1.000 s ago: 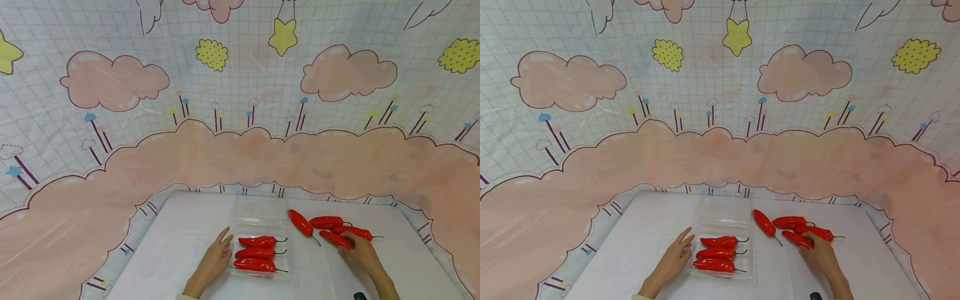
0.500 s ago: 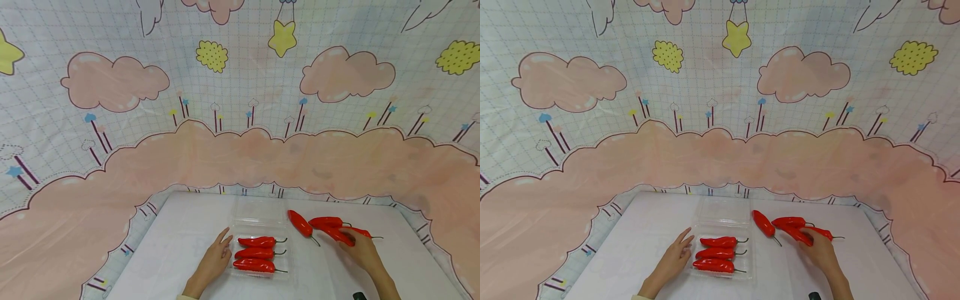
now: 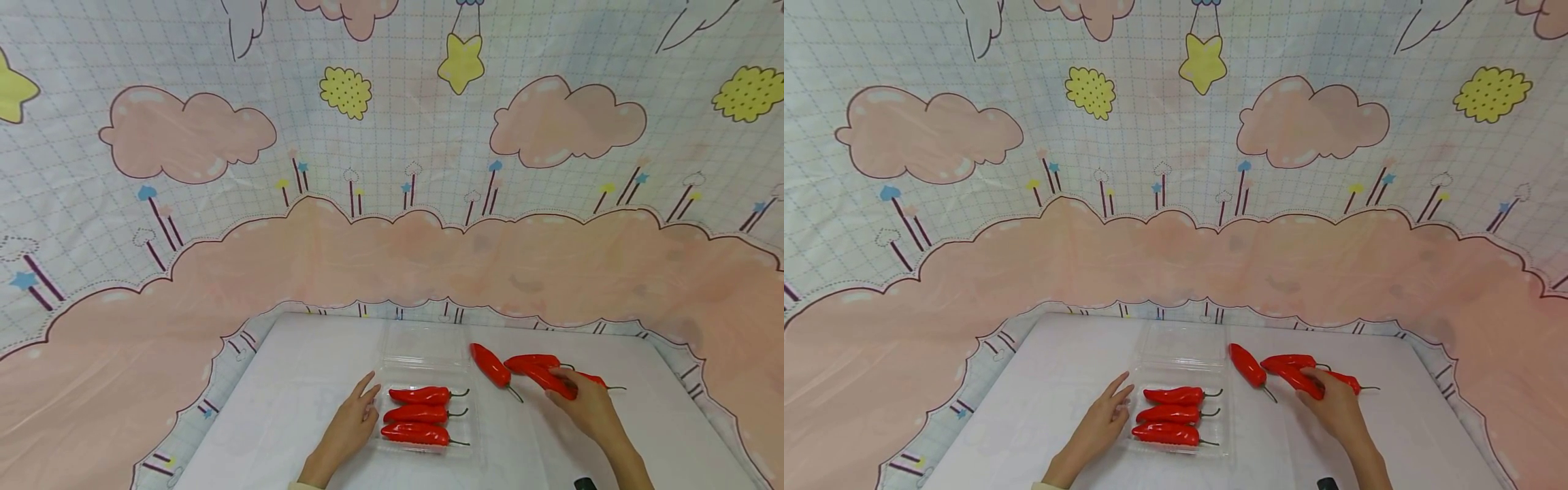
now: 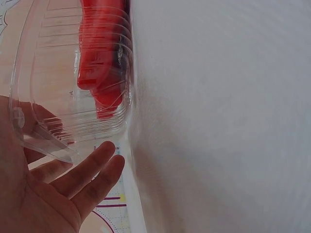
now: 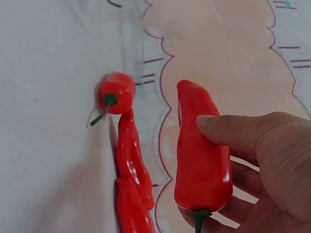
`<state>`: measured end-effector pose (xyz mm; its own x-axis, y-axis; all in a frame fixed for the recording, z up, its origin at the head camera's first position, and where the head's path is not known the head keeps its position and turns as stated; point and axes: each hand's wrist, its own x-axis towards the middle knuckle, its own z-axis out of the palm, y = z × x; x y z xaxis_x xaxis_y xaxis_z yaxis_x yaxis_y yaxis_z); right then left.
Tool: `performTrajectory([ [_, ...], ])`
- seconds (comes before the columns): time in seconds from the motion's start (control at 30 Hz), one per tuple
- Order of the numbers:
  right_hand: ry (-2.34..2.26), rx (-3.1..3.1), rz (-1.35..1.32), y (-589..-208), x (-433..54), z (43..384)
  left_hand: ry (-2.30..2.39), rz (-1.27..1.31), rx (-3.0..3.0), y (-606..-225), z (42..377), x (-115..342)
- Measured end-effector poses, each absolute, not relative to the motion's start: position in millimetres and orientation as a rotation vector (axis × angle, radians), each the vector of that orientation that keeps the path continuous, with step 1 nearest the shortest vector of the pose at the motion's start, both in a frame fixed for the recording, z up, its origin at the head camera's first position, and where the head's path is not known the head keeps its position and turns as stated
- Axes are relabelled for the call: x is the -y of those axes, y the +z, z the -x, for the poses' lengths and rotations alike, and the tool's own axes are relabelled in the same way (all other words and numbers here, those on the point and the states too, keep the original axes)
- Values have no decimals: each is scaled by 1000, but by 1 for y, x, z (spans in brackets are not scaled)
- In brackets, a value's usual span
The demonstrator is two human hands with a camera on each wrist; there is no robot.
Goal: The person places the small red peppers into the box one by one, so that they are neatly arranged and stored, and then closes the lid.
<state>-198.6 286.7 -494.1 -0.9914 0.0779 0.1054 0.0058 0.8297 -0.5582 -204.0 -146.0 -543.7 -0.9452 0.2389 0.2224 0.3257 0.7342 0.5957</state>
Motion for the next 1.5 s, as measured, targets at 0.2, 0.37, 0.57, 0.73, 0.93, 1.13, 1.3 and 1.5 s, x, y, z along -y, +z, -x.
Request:
performTrajectory([
  [0.2, 918, 2890, 70, -489, -279, 197, -1001, 455, 2805, -544, 203, 146],
  [0.37, 960, 2898, 78, -488, -271, 200, -985, 451, 2807, -545, 204, 146],
  [0.57, 989, 2877, 74, -486, -262, 203, -989, 450, 2809, -544, 205, 146],
  [0.73, 992, 2869, 63, -486, -255, 205, -990, 447, 2813, -544, 205, 146],
  [0.93, 1014, 2858, 42, -483, -248, 205, -992, 449, 2815, -544, 205, 146],
  [1.13, 1029, 2839, 10, -484, -242, 207, -994, 451, 2817, -544, 206, 146],
  [1.3, 1040, 2823, -30, -483, -236, 209, -992, 454, 2815, -545, 206, 146],
  [1.5, 1078, 2808, -49, -483, -230, 210, -982, 465, 2802, -546, 206, 147],
])
